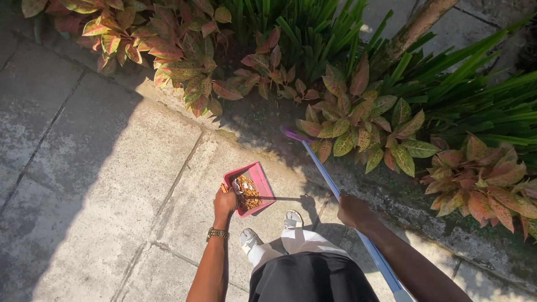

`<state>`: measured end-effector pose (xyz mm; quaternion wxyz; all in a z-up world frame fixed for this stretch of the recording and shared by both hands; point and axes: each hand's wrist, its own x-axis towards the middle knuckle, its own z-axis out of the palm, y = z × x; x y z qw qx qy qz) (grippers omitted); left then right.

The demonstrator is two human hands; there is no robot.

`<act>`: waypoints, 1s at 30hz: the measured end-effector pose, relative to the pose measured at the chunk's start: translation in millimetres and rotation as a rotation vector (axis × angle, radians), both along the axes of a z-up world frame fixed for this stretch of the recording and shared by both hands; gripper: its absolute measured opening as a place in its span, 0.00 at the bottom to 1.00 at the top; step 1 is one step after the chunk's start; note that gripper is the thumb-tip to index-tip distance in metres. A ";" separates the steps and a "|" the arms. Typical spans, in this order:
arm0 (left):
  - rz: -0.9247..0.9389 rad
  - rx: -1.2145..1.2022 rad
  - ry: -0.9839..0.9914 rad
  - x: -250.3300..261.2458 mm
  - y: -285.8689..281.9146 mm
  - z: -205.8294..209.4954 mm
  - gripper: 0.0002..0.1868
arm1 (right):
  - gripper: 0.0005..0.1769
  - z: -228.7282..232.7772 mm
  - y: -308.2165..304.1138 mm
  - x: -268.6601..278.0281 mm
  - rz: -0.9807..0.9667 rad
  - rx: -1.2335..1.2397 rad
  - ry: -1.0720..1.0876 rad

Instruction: Sweep dry leaves and debris from a concrete outdoor walkway into a dustpan using a broom.

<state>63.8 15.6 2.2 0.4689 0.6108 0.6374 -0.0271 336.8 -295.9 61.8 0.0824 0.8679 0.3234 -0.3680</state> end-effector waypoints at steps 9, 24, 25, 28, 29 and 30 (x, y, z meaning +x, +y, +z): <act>-0.004 0.019 0.075 8.5 -2.7 -30.8 0.21 | 0.26 95.3 55.5 6.6 0.164 -0.105 0.221; 0.109 -0.120 -0.042 19.7 -4.5 -5.0 0.17 | 0.13 -38.5 -32.5 30.2 0.422 -0.018 0.089; 0.103 -0.125 -0.038 16.4 -7.5 -10.7 0.17 | 0.13 5.5 -22.3 29.7 0.416 -0.021 0.094; 0.002 -0.067 -0.011 18.3 -6.3 -42.1 0.18 | 0.23 103.7 0.8 37.3 0.177 -0.270 0.207; -0.071 0.090 -0.028 17.2 -6.4 -63.2 0.18 | 0.24 111.7 -1.9 38.1 0.129 -0.244 0.192; -0.142 0.247 -0.042 11.6 -6.2 -83.3 0.18 | 0.26 119.4 -3.4 36.0 0.086 -0.217 0.179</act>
